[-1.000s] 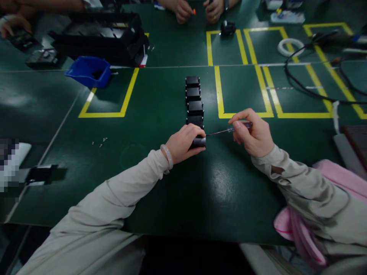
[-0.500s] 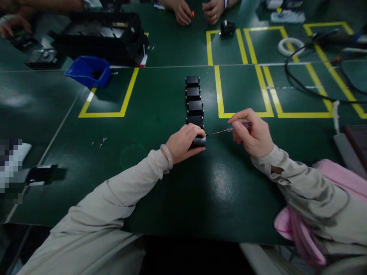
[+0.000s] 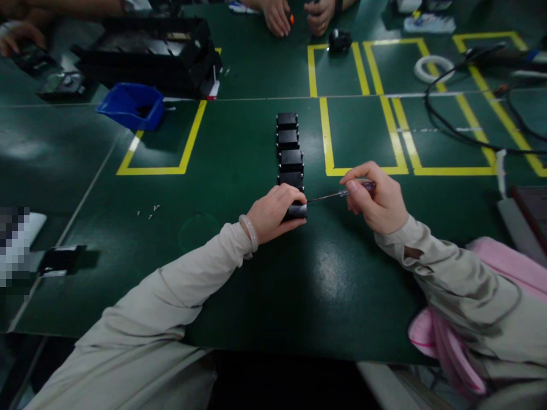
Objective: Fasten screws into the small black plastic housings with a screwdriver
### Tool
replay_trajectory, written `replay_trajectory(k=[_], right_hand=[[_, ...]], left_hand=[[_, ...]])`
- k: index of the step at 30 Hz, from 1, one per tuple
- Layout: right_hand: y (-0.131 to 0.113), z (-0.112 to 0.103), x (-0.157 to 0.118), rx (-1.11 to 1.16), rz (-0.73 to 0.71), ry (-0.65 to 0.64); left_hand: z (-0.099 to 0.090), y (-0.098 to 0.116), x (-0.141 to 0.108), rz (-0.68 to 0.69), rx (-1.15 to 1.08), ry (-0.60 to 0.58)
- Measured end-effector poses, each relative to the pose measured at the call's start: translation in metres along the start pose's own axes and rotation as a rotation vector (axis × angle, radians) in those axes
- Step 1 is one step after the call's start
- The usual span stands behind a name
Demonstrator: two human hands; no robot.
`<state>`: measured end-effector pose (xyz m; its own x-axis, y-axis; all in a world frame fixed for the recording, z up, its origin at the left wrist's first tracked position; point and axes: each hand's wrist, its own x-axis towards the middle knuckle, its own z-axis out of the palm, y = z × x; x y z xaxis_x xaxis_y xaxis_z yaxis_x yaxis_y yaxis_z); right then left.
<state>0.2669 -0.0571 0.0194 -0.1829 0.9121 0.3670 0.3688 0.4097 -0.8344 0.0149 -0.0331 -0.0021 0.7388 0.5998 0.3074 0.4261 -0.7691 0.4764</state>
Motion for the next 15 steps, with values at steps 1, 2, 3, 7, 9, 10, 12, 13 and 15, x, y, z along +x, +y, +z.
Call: replay_trajectory(k=[1,2,3,7,9,10,12,13,15], right_hand=[[-0.0003,-0.0001,0.0,-0.003,0.005,0.0],[-0.0005,-0.0001,-0.0001,-0.005,0.006,0.0],[-0.0004,-0.0001,-0.0002,-0.003,0.004,0.002],[0.001,0.0,-0.0005,0.011,-0.025,0.012],[0.0017,0.0,-0.0006,0.011,-0.036,0.012],[0.0019,0.0,-0.0006,0.011,-0.038,0.011],[0.002,0.0001,-0.0006,0.009,-0.037,0.012],[0.002,0.0001,-0.0005,0.008,-0.035,0.014],[0.0017,0.0002,-0.0005,0.007,-0.026,0.016]], left_hand=[[-0.0001,0.0001,0.0001,-0.003,-0.002,-0.002],[-0.0001,0.0003,0.0001,-0.008,-0.003,-0.003],[-0.0001,0.0004,0.0002,-0.013,-0.004,-0.005],[0.0001,0.0004,0.0003,-0.022,-0.002,-0.009],[0.0003,0.0001,0.0003,-0.02,0.002,-0.009],[0.0004,0.0,0.0002,-0.017,0.004,-0.008],[0.0006,-0.0003,0.0002,-0.007,0.007,-0.005],[0.0007,-0.0003,0.0001,-0.002,0.007,-0.001],[0.0007,-0.0003,0.0001,0.004,0.007,0.004]])
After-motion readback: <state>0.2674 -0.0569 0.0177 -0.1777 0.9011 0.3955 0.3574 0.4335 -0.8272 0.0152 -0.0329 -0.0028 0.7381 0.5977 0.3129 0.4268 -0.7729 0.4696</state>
